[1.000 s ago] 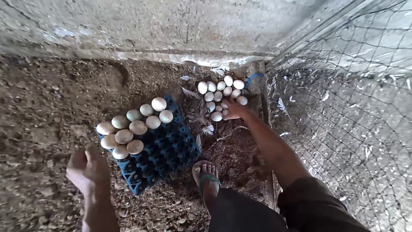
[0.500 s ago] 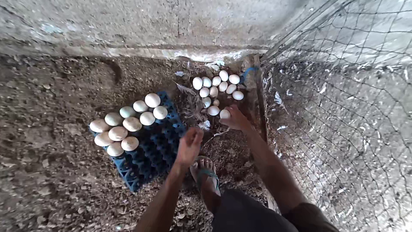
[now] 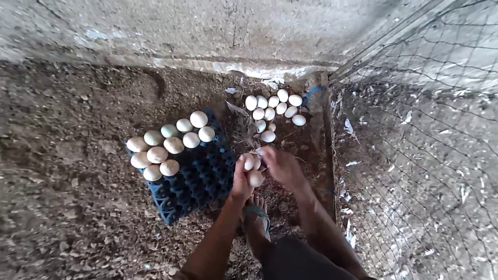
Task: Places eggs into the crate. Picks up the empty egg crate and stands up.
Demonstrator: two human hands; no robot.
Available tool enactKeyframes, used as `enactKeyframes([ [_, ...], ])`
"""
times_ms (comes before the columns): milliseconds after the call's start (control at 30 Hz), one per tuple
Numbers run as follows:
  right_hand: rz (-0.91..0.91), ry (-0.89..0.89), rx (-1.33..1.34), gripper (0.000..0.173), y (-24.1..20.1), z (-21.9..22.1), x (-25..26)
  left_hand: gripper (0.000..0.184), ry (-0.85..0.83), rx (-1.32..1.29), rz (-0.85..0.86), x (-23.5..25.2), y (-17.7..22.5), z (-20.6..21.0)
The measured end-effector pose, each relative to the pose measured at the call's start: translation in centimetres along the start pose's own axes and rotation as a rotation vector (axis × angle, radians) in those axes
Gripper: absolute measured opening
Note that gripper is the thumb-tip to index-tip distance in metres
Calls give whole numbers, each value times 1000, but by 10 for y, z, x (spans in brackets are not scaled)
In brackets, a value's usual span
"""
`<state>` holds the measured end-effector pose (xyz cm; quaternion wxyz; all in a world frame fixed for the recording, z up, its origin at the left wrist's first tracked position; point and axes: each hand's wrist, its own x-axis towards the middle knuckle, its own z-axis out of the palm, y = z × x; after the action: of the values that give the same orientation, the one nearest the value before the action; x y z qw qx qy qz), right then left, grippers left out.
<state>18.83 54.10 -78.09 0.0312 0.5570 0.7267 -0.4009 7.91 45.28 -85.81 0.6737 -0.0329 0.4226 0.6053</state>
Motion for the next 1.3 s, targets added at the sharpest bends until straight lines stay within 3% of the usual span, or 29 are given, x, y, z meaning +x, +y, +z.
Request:
enactKeyframes([
  [67, -6, 122, 0, 45, 22, -6, 34, 51, -59, 91, -78, -8, 8, -10],
  [100, -2, 89, -37, 40, 34, -7, 59, 56, -106, 144, -87, -12, 14, -12],
  [167, -42, 15, -138, 43, 52, 6, 109, 52, -198, 305, -8, -19, 30, -16],
  [267, -5, -12, -241, 52, 60, 31, 146, 44, -229, 821, 154, -32, 68, -19],
  [400, 107, -7, -278, 64, 63, 47, 153, 57, 43, 1596, 212, -52, 124, -25],
  [567, 144, 35, -181, 66, 64, 56, 140, 49, 356, 2019, 143, -58, 178, -45],
  [833, 131, 77, -206, 65, 68, 61, 117, 60, 317, 2304, -40, -29, 199, -59],
  [900, 129, 91, -201, 63, 70, 64, 112, 55, 300, 2253, 37, -31, 200, -63],
  [1033, 112, 173, -152, 63, 73, 68, 106, 22, 150, 2189, 297, -42, 191, -57],
  [1167, 173, 336, 155, 63, 69, 55, 96, 28, -18, 2284, 169, -33, 175, -39],
  [1300, 139, 362, 621, 57, 70, 41, 81, 41, -21, 2352, 100, -17, 167, -30],
])
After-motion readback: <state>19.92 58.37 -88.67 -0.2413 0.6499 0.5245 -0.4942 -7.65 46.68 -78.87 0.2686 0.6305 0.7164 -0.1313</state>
